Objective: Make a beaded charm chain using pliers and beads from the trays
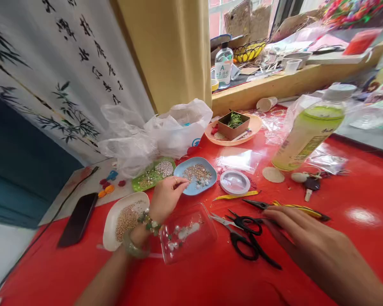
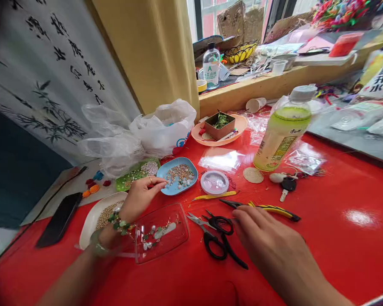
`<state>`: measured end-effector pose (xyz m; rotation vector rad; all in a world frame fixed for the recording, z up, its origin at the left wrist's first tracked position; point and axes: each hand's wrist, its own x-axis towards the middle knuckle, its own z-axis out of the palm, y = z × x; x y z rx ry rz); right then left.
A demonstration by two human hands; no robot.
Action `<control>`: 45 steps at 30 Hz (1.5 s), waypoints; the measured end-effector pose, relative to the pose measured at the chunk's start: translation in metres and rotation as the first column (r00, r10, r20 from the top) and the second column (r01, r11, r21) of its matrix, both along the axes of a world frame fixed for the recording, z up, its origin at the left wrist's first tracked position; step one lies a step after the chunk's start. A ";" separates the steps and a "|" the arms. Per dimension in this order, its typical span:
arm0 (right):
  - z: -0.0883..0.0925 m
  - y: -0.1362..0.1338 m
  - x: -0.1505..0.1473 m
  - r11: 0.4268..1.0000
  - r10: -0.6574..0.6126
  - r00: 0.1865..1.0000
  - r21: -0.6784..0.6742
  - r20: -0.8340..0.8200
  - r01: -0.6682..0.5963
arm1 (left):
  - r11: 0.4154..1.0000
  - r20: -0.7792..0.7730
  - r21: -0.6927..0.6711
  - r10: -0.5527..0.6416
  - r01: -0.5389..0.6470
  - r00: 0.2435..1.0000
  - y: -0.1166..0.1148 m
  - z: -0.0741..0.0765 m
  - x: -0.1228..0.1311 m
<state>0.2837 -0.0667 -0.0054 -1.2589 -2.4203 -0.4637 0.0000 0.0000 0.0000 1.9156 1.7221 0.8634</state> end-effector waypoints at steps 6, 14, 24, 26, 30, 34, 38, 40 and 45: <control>-0.017 0.004 0.032 0.990 -0.112 0.992 -0.080 0.051 0.115 | 0.993 -0.177 0.093 -0.052 0.069 0.983 0.024 0.000 0.004; -0.019 -0.014 0.002 0.991 0.132 0.985 0.027 -0.110 -0.130 | 0.990 -0.201 0.126 -0.028 0.055 0.979 0.026 -0.001 0.007; -0.012 -0.002 -0.012 0.998 0.038 0.998 -0.040 -0.045 -0.040 | 0.984 0.392 -0.178 0.065 0.006 0.918 -0.001 0.011 0.001; -0.007 -0.002 -0.004 0.999 -0.037 0.999 0.006 0.022 0.036 | 0.980 0.444 -0.197 0.084 0.005 0.892 -0.007 0.010 -0.001; -0.020 -0.013 0.007 0.999 -0.008 0.996 0.039 0.086 0.005 | 0.969 0.519 -0.247 0.116 0.019 0.847 -0.016 0.007 -0.003; -0.045 -0.021 0.010 0.997 0.072 0.994 0.026 0.081 -0.074 | 0.962 0.550 -0.272 0.148 0.009 0.822 -0.024 0.011 0.001; -0.053 -0.013 0.011 0.991 0.131 0.990 0.014 0.044 -0.132 | 0.971 0.560 -0.238 0.123 0.017 0.819 -0.029 0.019 0.006; -0.052 -0.008 0.012 0.990 0.144 0.990 0.002 0.014 -0.144 | 0.980 0.566 -0.198 0.095 0.023 0.819 -0.032 0.022 0.008; -0.047 -0.005 0.022 0.990 0.011 0.991 -0.141 -0.137 -0.031 | 0.995 0.535 -0.088 0.013 0.040 0.844 -0.037 0.026 0.009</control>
